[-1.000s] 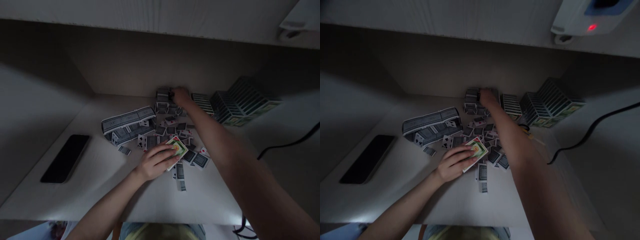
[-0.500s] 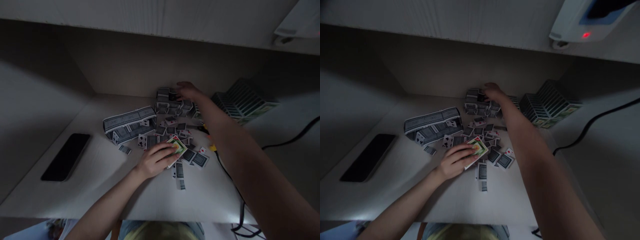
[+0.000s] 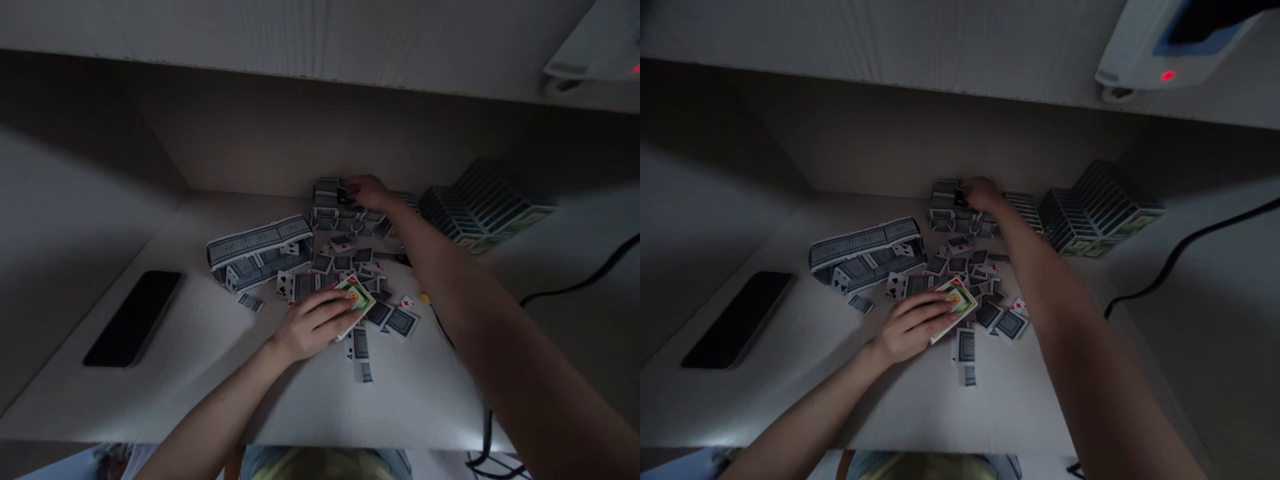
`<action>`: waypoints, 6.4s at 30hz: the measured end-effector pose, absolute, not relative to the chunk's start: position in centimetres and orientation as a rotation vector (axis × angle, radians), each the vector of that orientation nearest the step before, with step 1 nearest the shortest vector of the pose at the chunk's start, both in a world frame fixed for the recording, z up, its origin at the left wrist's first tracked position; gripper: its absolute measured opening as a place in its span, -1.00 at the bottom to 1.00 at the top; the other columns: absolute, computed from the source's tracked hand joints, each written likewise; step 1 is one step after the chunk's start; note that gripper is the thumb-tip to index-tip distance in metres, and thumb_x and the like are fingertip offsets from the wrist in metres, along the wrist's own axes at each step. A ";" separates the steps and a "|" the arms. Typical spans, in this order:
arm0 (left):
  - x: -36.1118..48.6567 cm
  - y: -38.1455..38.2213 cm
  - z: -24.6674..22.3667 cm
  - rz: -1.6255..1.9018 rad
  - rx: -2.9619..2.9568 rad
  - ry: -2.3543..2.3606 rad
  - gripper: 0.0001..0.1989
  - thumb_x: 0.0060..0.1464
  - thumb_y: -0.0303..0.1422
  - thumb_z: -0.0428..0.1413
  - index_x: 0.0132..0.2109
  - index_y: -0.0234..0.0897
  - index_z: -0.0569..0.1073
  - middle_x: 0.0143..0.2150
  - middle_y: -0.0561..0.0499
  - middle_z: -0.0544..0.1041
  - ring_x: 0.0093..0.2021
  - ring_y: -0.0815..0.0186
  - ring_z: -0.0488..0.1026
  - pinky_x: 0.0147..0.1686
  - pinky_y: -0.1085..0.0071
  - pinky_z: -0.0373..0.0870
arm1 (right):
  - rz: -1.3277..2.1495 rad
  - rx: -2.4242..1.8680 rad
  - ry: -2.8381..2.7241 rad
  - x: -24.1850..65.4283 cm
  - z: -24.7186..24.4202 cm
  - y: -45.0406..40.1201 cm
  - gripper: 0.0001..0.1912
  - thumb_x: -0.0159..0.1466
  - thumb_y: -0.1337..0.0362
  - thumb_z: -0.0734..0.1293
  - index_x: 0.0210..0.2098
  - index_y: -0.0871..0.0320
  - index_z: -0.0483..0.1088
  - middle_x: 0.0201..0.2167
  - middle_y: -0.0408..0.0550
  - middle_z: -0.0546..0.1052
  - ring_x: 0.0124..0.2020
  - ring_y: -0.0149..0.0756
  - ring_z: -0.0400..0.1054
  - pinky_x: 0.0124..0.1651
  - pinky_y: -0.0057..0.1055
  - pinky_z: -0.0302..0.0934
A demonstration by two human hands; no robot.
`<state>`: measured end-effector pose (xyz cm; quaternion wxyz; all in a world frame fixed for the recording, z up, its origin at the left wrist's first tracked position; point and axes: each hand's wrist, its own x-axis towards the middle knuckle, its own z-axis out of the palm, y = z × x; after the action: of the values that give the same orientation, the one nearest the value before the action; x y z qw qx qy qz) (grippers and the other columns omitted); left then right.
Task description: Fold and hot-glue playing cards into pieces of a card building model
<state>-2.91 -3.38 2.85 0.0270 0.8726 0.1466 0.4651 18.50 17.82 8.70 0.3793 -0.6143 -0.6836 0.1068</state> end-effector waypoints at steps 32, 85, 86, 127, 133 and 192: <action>-3.5 -2.4 4.1 1.537 2.531 0.810 -0.71 -0.07 -0.52 0.13 -0.20 -0.05 0.48 -0.04 0.01 0.33 0.00 0.21 0.31 -0.07 0.18 0.35 | 1.736 -1.061 -0.991 15.3 5.2 -2.7 -0.75 0.02 0.16 0.41 -0.37 0.21 0.45 -0.55 -0.15 0.47 -0.62 -0.51 0.31 -0.63 -0.61 0.21; -3.0 -3.5 3.7 1.089 2.092 0.779 -0.56 -0.25 -0.41 0.14 -0.14 -0.22 0.22 -0.23 -0.03 0.31 -0.25 0.27 0.33 -0.30 0.33 0.32 | 1.921 -0.919 -0.877 12.7 3.3 -5.5 -0.61 -0.19 0.11 0.51 -0.52 0.19 0.32 -0.67 -0.22 0.43 -0.71 -0.48 0.28 -0.65 -0.56 0.21; -2.9 -3.7 3.7 1.086 2.067 0.763 -0.55 -0.26 -0.41 0.15 -0.14 -0.22 0.21 -0.24 -0.02 0.31 -0.25 0.27 0.33 -0.31 0.33 0.33 | 1.929 -0.926 -0.863 12.4 3.0 -5.5 -0.58 -0.22 0.10 0.52 -0.53 0.19 0.30 -0.69 -0.24 0.42 -0.73 -0.49 0.26 -0.68 -0.57 0.18; -3.4 -3.7 3.5 0.955 2.352 1.016 -0.29 -0.21 -0.49 0.08 0.16 -0.21 0.11 0.03 -0.10 0.40 -0.03 0.16 0.40 -0.09 0.25 0.37 | 0.787 -1.260 -1.557 13.5 3.9 -5.9 -0.87 0.19 0.19 0.26 -0.32 0.06 0.41 -0.38 -0.10 0.50 -0.35 -0.31 0.35 -0.28 -0.40 0.21; -3.6 -3.5 2.8 0.968 2.514 0.890 -0.50 -0.15 -0.29 0.16 0.00 -0.20 0.29 -0.05 -0.11 0.42 -0.09 0.18 0.42 -0.13 0.26 0.37 | 1.060 -1.261 -1.264 12.9 3.5 -5.3 -0.74 0.16 0.07 0.26 -0.49 0.12 0.29 -0.63 -0.22 0.29 -0.58 -0.45 0.18 -0.55 -0.52 0.07; -2.9 -2.7 3.1 1.030 1.733 0.684 -0.10 -0.45 -0.27 0.36 0.15 -0.11 0.25 0.22 -0.14 0.18 0.23 0.06 0.07 0.17 0.14 0.07 | 2.259 -0.609 -0.435 13.8 2.4 -5.2 -0.67 0.10 0.05 0.27 -0.28 0.17 0.36 -0.47 -0.07 0.52 -0.53 -0.28 0.37 -0.58 -0.43 0.19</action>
<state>-2.86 -2.67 3.14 0.4849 0.7120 0.2808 0.4232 13.82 -5.19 2.42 0.3718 -0.2376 -0.1697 0.8812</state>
